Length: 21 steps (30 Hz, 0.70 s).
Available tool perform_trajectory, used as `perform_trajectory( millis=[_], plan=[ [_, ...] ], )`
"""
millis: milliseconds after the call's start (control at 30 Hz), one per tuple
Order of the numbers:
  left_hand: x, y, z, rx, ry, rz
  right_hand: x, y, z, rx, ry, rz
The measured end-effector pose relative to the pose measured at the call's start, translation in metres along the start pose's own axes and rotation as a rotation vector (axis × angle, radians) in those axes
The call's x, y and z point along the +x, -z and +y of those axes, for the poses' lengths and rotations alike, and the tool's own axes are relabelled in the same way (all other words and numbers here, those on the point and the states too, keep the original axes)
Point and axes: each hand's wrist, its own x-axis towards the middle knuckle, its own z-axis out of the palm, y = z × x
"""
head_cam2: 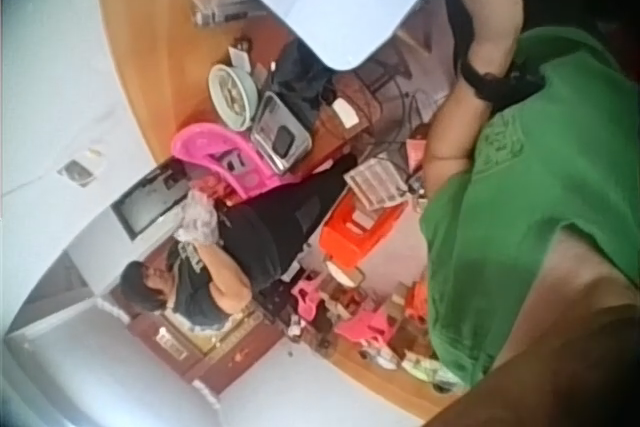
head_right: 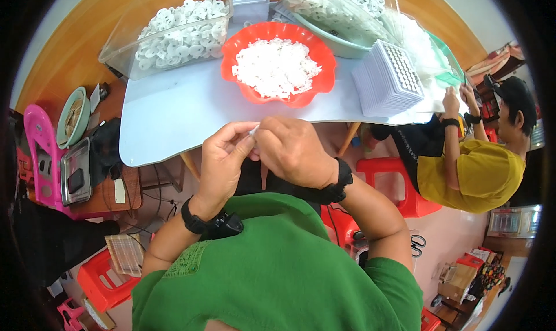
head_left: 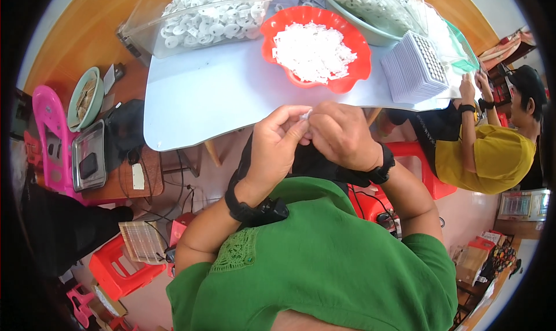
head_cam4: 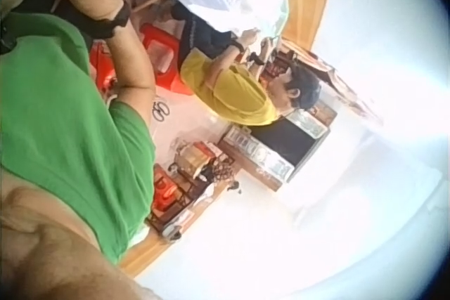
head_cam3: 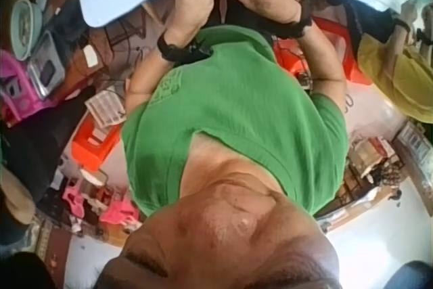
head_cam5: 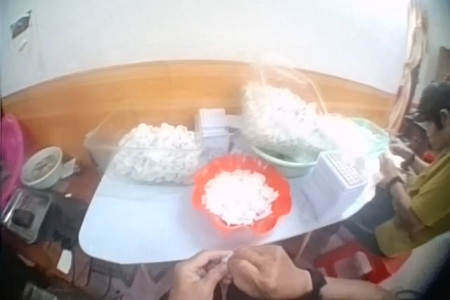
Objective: Assembling small shoe parts or components manually at a workstation.
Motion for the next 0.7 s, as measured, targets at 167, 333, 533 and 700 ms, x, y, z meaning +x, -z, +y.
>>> perform_trajectory(
  millis=[167,333,533,700],
  plan=[
    [0.002,0.010,-0.006,-0.089,0.046,-0.009,0.006,0.007,0.004,0.136,-0.126,-0.197],
    [0.022,0.043,-0.014,-0.344,0.159,0.015,0.044,0.030,0.061,0.211,-0.518,-0.303],
    [0.036,0.067,-0.026,-0.561,0.197,-0.009,0.042,0.002,0.133,-0.044,-0.313,-0.644],
    [0.037,0.068,-0.027,-0.556,0.189,-0.006,0.057,-0.008,0.134,-0.061,-0.327,-0.897]
  ],
)
